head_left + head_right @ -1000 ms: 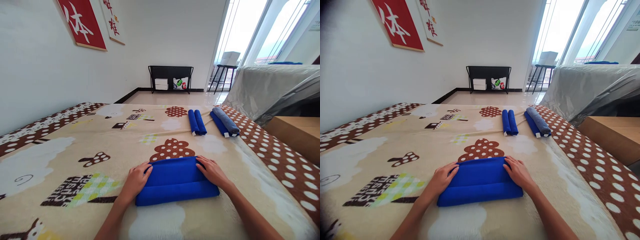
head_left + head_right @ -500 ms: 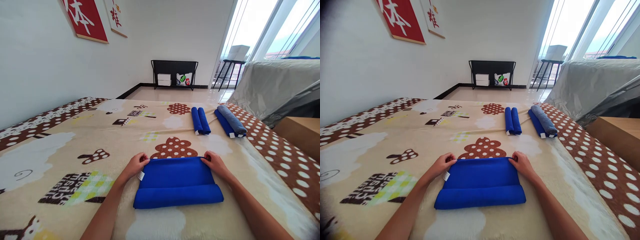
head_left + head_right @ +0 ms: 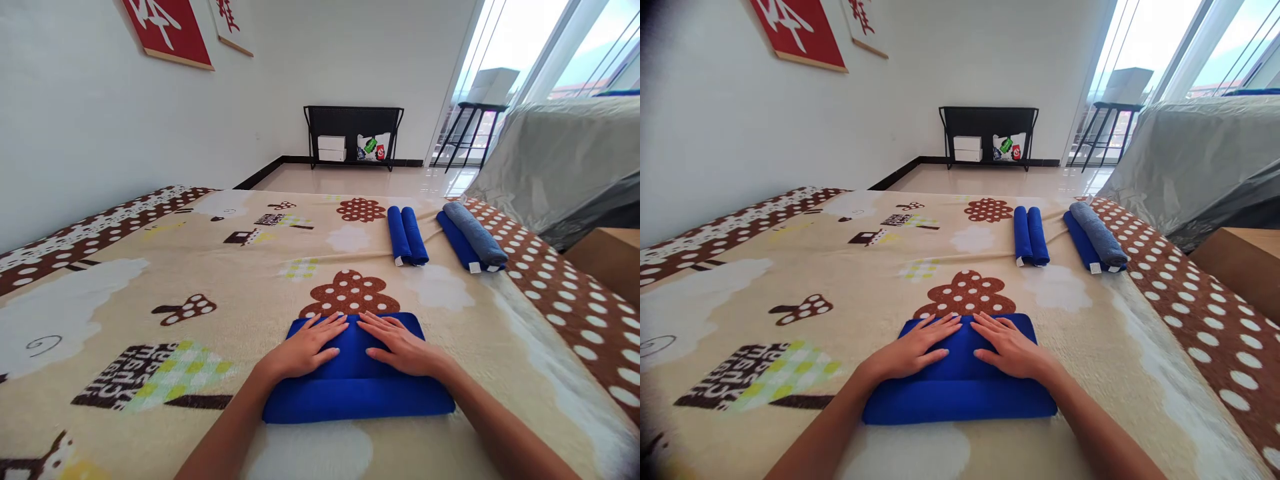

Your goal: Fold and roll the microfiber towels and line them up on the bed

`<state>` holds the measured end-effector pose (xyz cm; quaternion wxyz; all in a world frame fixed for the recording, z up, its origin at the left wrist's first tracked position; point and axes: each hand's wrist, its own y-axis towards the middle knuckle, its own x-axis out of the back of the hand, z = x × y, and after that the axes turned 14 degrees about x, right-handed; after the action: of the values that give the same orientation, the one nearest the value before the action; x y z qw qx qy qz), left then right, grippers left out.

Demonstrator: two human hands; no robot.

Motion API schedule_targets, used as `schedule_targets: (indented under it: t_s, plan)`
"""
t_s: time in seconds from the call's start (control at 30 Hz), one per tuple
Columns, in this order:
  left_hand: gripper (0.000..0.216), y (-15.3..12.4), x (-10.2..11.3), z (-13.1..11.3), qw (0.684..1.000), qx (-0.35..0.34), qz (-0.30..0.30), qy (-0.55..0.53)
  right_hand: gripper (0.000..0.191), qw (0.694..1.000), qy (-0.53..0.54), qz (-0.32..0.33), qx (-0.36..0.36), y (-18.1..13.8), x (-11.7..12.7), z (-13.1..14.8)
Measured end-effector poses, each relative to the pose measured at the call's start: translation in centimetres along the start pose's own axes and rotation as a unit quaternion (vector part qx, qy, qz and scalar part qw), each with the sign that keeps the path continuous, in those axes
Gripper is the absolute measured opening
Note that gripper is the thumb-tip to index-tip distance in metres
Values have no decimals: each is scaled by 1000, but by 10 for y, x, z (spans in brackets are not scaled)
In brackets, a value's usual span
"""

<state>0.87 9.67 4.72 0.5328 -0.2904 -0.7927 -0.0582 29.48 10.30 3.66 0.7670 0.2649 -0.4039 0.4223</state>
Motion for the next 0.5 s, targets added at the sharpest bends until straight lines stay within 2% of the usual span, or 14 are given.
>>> schedule_targets:
  t_s: [0.1, 0.2, 0.3, 0.4, 0.5]
  plan:
    - [52, -8, -4, 26, 997, 65, -17, 32, 62, 999, -20, 8, -34, -13, -4, -11]
    - [50, -30, -6, 61, 988, 124, -59, 67, 59, 996, -49, -18, -79, -46, -4, -28]
    - [48, -57, -7, 76, 968, 166, -152, 113, 56, 986, -91, -49, -131, -78, -4, -33]
    - [49, -83, -11, 52, 938, 136, -280, 151, 52, 964, -179, -120, -154, -96, -9, -15]
    - [51, -106, -26, 3, 917, 22, -355, 181, 49, 941, -267, -182, -97, -106, -21, 20]
